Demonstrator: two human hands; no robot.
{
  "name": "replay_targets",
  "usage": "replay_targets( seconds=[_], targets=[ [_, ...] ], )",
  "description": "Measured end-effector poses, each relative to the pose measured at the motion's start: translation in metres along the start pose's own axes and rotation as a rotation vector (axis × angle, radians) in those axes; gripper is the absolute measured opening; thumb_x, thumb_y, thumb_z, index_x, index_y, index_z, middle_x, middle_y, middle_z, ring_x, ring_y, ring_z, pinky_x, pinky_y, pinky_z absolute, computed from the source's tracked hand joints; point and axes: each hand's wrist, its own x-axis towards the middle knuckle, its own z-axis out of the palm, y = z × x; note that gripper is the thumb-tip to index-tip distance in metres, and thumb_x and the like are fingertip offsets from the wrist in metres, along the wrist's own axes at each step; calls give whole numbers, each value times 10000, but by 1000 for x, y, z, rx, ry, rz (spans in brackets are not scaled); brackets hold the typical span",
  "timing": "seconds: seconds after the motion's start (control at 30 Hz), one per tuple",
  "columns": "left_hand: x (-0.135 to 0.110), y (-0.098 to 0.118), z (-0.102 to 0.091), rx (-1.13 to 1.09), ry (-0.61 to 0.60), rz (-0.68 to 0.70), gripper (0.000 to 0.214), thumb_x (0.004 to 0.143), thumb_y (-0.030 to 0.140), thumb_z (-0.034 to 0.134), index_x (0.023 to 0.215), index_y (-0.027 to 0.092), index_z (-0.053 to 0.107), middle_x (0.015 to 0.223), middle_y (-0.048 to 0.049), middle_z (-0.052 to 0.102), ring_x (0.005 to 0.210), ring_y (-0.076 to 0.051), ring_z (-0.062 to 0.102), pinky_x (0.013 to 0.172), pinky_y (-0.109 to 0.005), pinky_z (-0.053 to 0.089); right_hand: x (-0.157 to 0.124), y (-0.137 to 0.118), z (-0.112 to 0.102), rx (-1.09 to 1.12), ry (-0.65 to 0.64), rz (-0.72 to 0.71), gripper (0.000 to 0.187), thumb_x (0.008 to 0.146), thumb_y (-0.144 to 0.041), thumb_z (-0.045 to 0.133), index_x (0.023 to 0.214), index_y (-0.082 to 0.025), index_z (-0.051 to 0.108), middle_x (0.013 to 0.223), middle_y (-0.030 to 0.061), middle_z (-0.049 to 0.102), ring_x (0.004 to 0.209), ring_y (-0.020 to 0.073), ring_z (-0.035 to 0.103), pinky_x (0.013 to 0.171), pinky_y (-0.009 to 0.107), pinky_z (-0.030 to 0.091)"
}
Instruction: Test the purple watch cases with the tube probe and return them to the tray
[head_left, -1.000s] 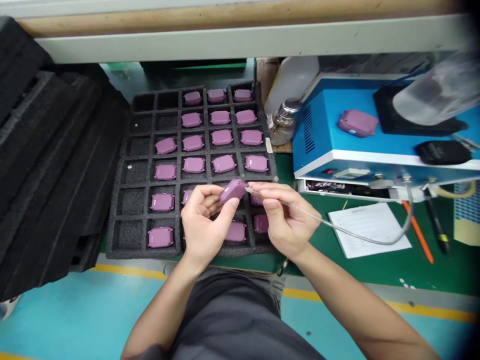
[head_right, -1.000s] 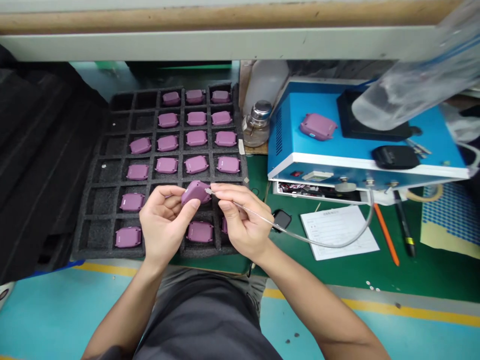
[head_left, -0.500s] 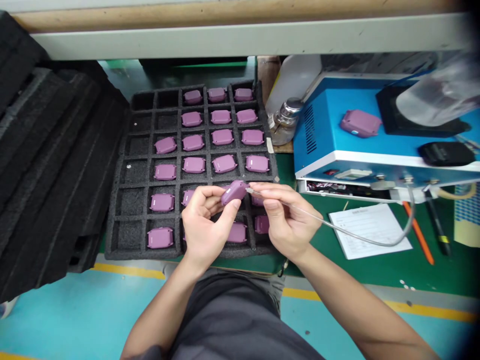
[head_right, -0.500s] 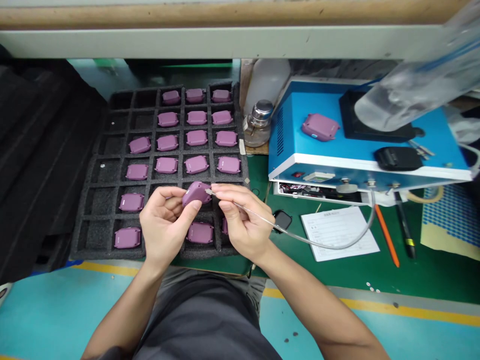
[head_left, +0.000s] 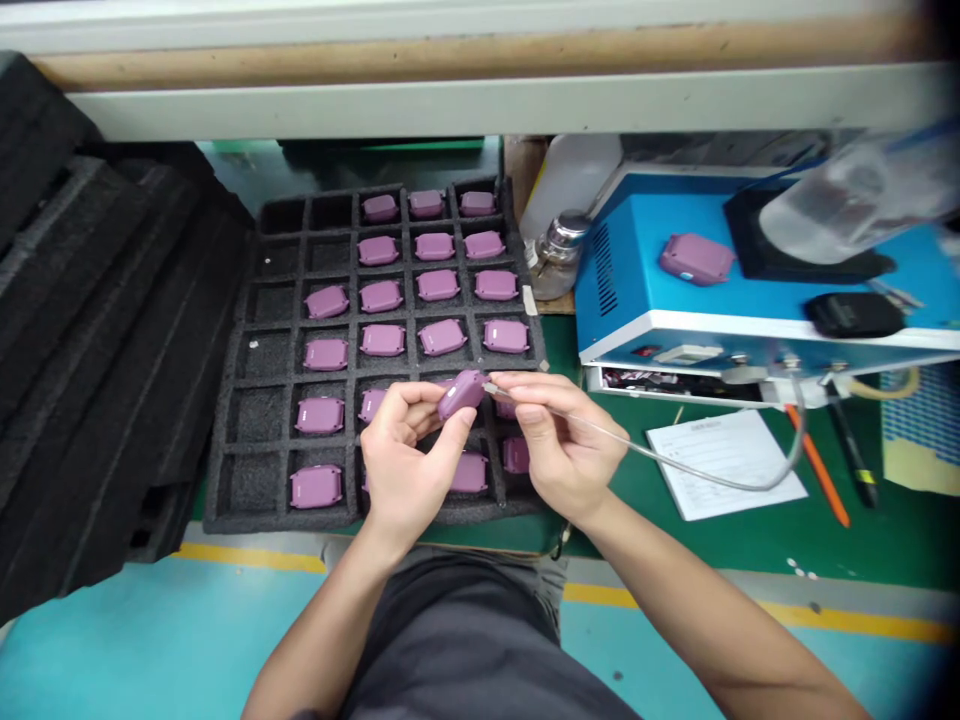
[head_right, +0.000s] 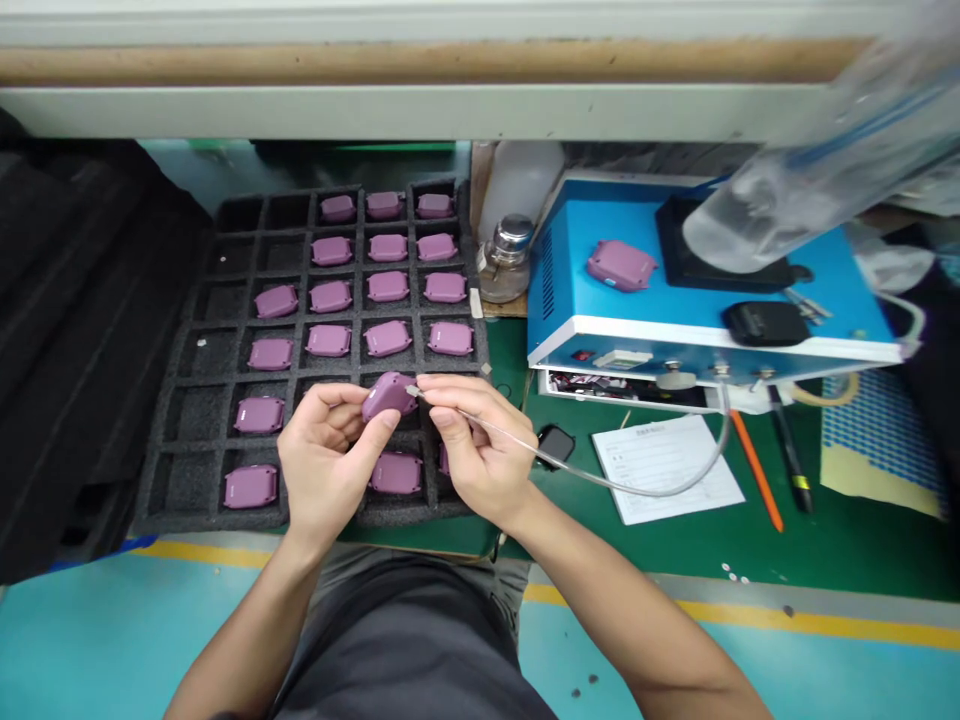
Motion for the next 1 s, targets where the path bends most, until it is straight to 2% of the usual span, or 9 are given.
replay_targets(
  seconds=[0.3,1.0],
  targets=[
    [5,1,0,46,53,-3,281,758,224,883,930,169,668,888,-57,815,823,-176,821,788,-223,658,9,2,2,1,-10,-32,125,1009,-214,651,1043,-252,765,1038,65,845,988,207,818,856,378,695],
    [6,2,0,38,48,5,294,761,243,891,930,168,662,891,-66,813,848,-187,827,805,-222,659,11,1,2,37,-20,-22,130,1008,-223,647,1043,-256,768,1047,69,843,991,209,819,854,378,698]
  ],
)
